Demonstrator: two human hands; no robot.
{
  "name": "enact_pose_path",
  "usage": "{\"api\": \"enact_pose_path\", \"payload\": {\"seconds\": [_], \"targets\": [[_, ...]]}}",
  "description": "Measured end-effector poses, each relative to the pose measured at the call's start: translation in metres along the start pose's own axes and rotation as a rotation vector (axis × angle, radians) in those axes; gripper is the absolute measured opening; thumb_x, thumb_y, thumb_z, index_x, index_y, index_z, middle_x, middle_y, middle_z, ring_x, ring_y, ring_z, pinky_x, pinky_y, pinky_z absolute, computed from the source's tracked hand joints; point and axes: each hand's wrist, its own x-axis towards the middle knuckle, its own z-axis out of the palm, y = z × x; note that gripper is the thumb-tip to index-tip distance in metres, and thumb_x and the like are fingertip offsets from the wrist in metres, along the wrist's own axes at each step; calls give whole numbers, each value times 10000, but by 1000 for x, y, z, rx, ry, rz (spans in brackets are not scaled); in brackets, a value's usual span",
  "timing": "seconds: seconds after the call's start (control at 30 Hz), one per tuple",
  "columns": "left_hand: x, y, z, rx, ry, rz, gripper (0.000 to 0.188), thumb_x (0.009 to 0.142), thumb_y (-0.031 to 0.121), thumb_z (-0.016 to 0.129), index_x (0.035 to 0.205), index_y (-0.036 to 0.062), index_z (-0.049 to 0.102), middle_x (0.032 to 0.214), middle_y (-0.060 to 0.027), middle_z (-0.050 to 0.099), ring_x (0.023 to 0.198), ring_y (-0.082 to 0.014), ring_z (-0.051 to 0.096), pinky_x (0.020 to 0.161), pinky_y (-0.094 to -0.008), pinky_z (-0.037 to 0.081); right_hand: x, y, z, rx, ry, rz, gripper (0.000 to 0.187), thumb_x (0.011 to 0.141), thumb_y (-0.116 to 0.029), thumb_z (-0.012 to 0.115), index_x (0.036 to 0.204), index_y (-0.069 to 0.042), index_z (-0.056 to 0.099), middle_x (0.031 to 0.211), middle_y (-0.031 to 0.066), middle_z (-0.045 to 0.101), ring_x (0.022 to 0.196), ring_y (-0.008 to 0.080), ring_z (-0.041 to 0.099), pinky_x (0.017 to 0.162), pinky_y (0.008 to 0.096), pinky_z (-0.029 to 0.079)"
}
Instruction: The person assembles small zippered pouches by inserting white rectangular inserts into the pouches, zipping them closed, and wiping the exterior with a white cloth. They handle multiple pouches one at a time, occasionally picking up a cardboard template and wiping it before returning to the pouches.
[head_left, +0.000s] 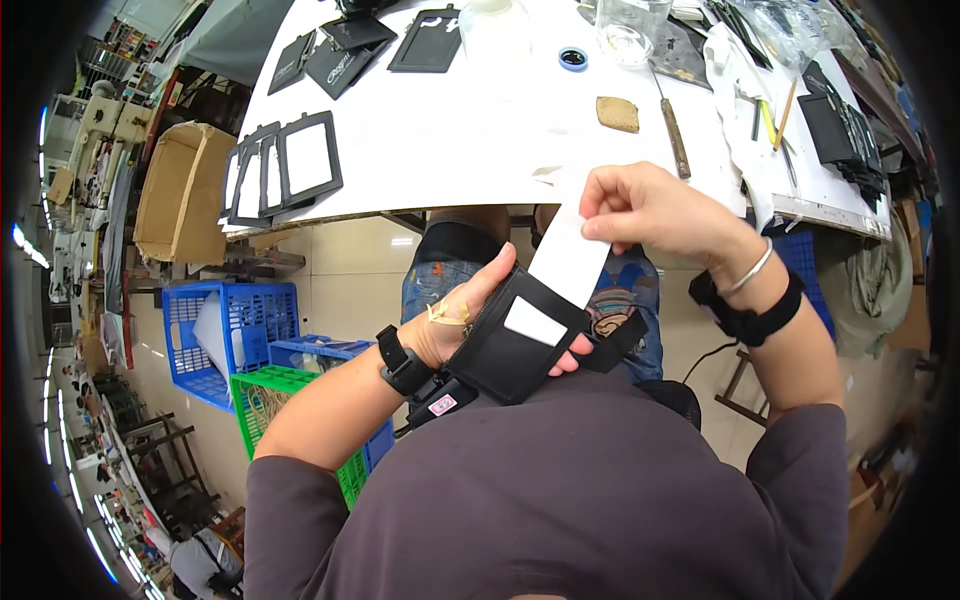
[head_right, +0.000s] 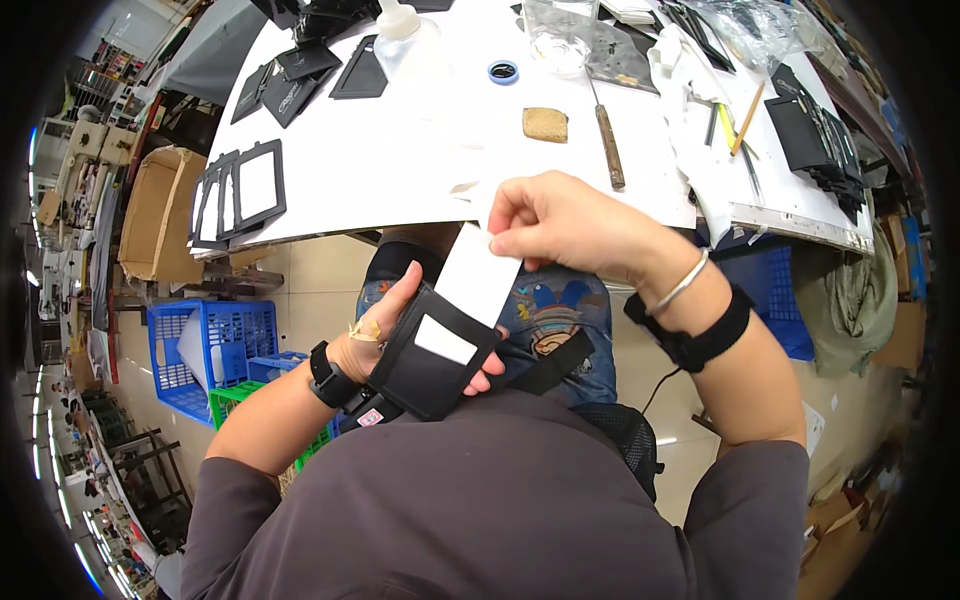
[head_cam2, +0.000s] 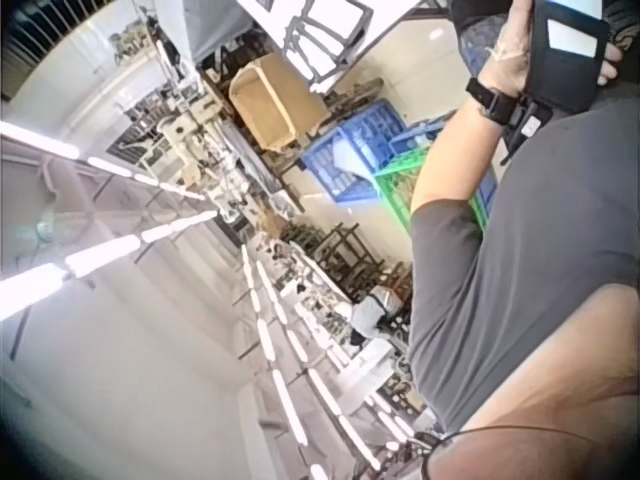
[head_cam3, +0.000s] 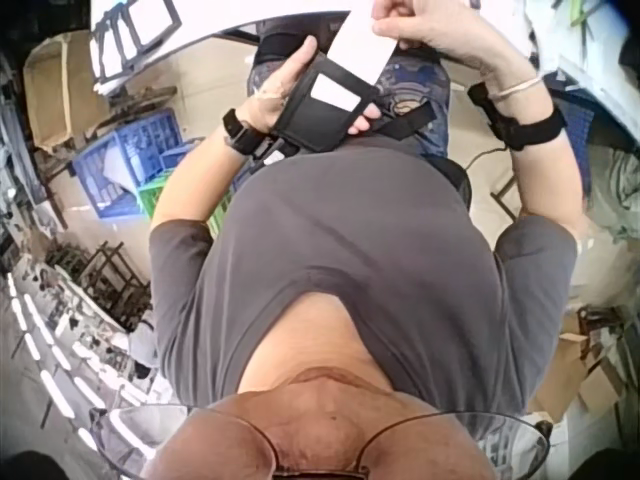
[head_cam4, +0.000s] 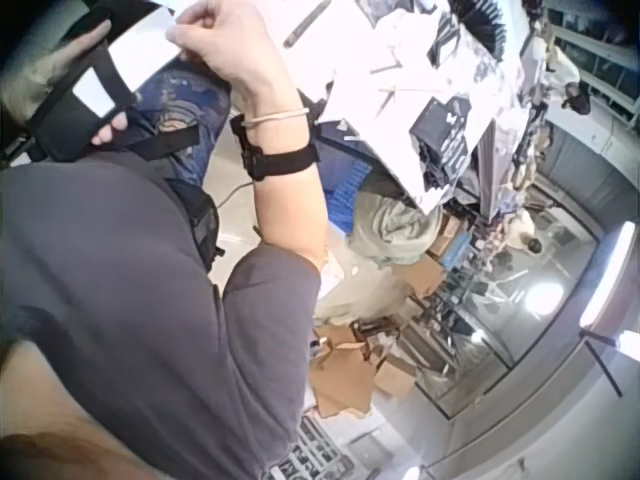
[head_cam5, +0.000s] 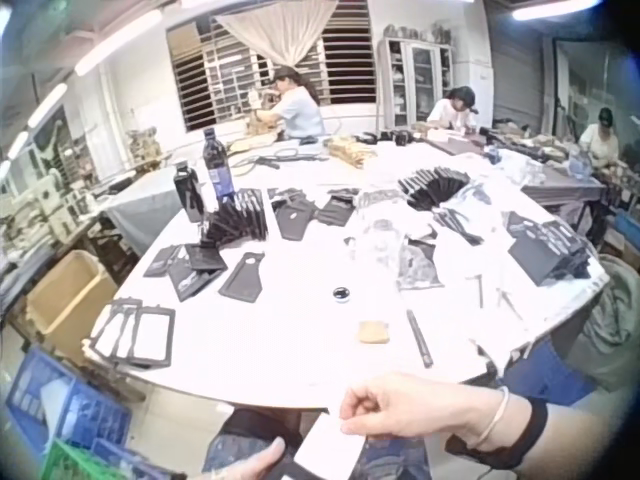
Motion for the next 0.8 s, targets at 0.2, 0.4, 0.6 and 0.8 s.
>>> {"api": "enact_pose_path", "payload": {"seconds": [0.2,0.4,0.6,0.8], "targets": [[3,1,1,-20,-4,77,843,872,672,237,1351,-15,329,1181,-318,499,1014,-396,576,913,-449,459,-12,6,24,61,114,-66,91,814,-63,611,813,15,565,644,10,569,566,68,532,522,207,429],[3,-3,0,26,-24,104,817,877,664,234,1347,5,347,1161,-307,519,1008,-382,583,881,-435,486,-15,11,38,-76,131,-63,79,826,-49,604,808,9,554,679,2,559,593,45,529,546,192,473],[1,-4,8,90,19,45,794,882,655,241,1341,20,362,1154,-304,525,1006,-377,588,882,-430,487,-16,5,20,31,30,-67,84,804,-59,624,798,12,579,641,-2,565,578,50,508,531,200,413],[2,-5,2,71,44,52,794,875,665,250,1297,15,422,1134,-303,537,986,-382,596,857,-432,501,-22,12,46,-67,156,-35,101,810,-83,618,819,17,605,637,40,593,571,92,542,546,252,444]]}}
